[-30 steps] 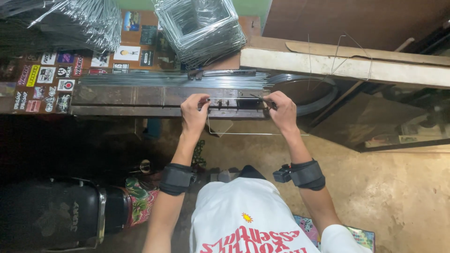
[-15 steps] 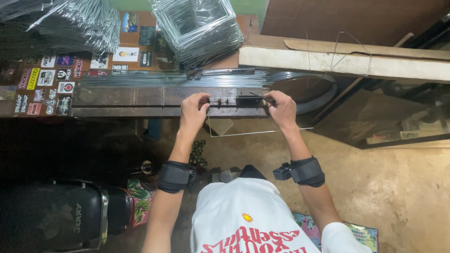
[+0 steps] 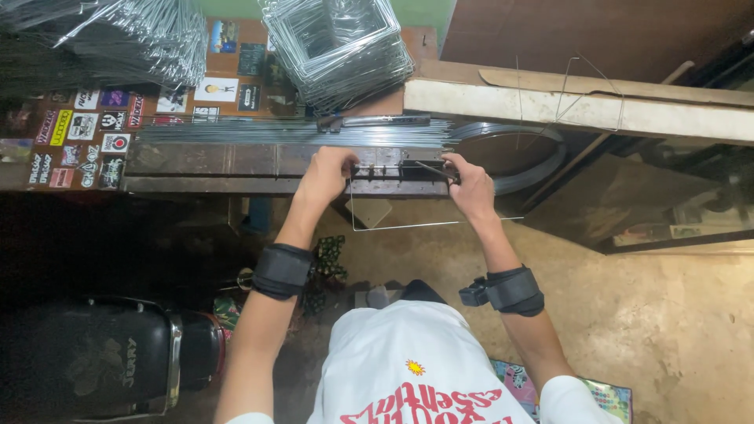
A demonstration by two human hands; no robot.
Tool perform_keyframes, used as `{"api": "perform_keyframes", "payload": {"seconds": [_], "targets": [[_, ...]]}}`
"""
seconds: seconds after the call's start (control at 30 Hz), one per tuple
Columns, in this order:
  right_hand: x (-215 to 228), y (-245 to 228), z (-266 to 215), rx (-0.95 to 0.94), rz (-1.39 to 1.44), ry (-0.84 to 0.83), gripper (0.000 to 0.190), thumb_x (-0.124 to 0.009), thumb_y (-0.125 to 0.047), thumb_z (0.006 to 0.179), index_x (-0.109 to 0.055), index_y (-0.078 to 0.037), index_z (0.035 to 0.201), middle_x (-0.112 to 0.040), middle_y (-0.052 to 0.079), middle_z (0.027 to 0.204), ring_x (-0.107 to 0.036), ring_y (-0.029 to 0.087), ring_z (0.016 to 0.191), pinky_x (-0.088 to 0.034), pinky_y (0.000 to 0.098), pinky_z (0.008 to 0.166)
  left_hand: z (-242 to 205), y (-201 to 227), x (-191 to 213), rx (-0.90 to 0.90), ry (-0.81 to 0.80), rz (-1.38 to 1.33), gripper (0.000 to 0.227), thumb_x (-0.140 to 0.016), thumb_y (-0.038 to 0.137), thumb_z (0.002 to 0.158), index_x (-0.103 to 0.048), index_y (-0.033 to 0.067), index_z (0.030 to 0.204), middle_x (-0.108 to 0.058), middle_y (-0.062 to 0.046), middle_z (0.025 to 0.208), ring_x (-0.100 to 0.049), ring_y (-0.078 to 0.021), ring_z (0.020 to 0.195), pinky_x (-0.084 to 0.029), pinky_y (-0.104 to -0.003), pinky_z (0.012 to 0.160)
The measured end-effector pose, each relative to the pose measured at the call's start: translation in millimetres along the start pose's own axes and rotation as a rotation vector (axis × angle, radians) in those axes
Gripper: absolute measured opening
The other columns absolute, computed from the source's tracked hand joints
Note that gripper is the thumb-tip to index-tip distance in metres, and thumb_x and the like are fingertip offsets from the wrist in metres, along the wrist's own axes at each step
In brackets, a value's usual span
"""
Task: Bending metal wires into rectangular frames using a specialized jig on a workbench.
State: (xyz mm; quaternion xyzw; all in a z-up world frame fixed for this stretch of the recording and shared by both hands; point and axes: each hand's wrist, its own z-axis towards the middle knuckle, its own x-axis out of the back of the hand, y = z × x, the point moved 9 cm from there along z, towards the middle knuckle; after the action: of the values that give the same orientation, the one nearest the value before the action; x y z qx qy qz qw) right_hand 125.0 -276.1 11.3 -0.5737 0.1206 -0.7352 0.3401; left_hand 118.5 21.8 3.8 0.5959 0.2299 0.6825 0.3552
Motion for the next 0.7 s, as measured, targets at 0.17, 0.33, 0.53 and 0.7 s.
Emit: {"api": "perform_keyframes", "payload": {"seconds": [0.17, 0.33, 0.53, 0.7], "targets": [[14, -30, 1, 0.003, -0.08, -0.06, 0.079, -0.066, 0.005, 0.072, -0.055, -0.026, 0.144, -0.076, 0.015, 0.108, -0.07, 0.042, 0.093, -0.056, 0.0478, 0.076, 11, -1, -8, 0.024, -0.116, 0.084, 0.029, -0.065, -0.008, 0.078, -0.078, 0.0066, 0.099, -0.074, -0.021, 0.087, -0.074, -0.0364, 0.086, -0.058, -0.043, 0.076], [5, -19, -6, -0.116, -0.191, -0.21, 0.083, -0.071, 0.001, 0.076, -0.052, -0.034, 0.148, -0.075, 0.019, 0.094, -0.07, 0.044, 0.089, -0.055, 0.0501, 0.077, 20, -3, -17, -0.094, -0.107, 0.186, 0.029, -0.067, -0.009, 0.071, -0.08, 0.0071, 0.091, -0.074, -0.021, 0.091, -0.071, -0.0397, 0.09, -0.057, -0.045, 0.08], [2, -22, -10, -0.086, -0.228, -0.229, 0.084, -0.075, -0.004, 0.077, -0.045, -0.029, 0.152, -0.073, 0.022, 0.096, -0.069, 0.046, 0.087, -0.053, 0.0536, 0.075, 27, -22, -27, -0.057, -0.135, 0.126, 0.027, -0.067, -0.008, 0.071, -0.079, 0.007, 0.091, -0.074, -0.02, 0.093, -0.072, -0.0374, 0.092, -0.058, -0.043, 0.082], [2, -24, -12, -0.13, -0.249, -0.25, 0.084, -0.075, -0.006, 0.08, -0.042, -0.03, 0.154, -0.073, 0.021, 0.1, -0.069, 0.046, 0.089, -0.053, 0.0535, 0.076, 27, -24, -28, 0.008, -0.179, 0.255, 0.027, -0.071, -0.002, 0.073, -0.081, 0.0145, 0.092, -0.076, -0.016, 0.094, -0.073, -0.0346, 0.093, -0.058, -0.045, 0.082]]}}
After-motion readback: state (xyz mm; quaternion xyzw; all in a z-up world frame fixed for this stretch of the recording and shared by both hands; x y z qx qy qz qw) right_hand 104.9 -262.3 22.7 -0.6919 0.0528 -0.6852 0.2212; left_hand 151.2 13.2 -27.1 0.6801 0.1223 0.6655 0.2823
